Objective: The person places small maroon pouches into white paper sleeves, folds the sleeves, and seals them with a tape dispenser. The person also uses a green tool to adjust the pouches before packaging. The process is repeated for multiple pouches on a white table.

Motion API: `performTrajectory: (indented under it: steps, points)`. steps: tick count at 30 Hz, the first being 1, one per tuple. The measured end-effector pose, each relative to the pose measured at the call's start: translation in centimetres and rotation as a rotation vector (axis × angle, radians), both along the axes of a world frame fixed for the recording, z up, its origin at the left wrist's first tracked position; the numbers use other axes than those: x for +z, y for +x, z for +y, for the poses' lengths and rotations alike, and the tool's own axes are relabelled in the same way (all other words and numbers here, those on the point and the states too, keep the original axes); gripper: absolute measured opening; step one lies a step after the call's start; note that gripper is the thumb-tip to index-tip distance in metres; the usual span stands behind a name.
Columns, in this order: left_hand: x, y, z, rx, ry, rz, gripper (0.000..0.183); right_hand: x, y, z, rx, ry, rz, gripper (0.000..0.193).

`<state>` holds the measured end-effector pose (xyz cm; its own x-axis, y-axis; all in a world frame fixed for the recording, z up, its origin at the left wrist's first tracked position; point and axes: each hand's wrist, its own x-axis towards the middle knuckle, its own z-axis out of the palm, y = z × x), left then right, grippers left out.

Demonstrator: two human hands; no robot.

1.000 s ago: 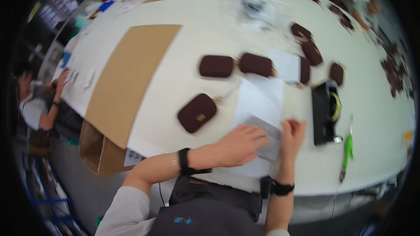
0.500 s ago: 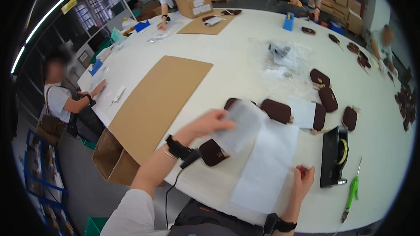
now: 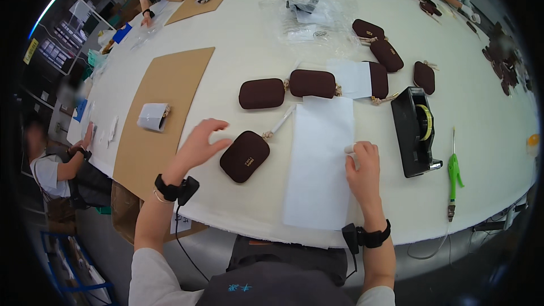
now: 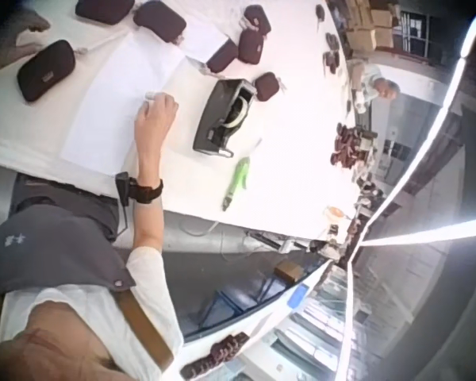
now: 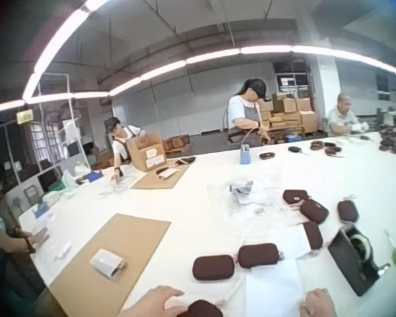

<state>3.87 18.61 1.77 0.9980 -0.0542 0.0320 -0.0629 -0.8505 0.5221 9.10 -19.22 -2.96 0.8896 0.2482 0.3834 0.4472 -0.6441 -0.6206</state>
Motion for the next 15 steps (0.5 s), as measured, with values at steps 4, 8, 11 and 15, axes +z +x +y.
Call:
performTrajectory:
  steps: [4, 8, 11, 15]
  points:
    - [0.8, 3.2, -6.7, -0.201, 0.178, 0.182, 0.045, 1.0, 3.2, 1.9, 0.131, -0.192, -0.020, 0.025]
    - [-0.2, 5.3, -8.4, -0.038, 0.329, 0.333, 0.060, -0.2, 6.3, 3.0, 0.029, -0.305, -0.042, 0.030]
    - [-2.2, 5.6, -5.9, 0.034, 0.065, 0.397, 0.049, -0.8, 6.8, 3.3, -0.035, -0.303, -0.031, 0.030]
    - [-1.5, 3.9, -5.1, 0.207, -0.650, 0.548, 0.032, -0.4, 7.6, 3.5, -0.115, -0.245, 0.055, 0.025]
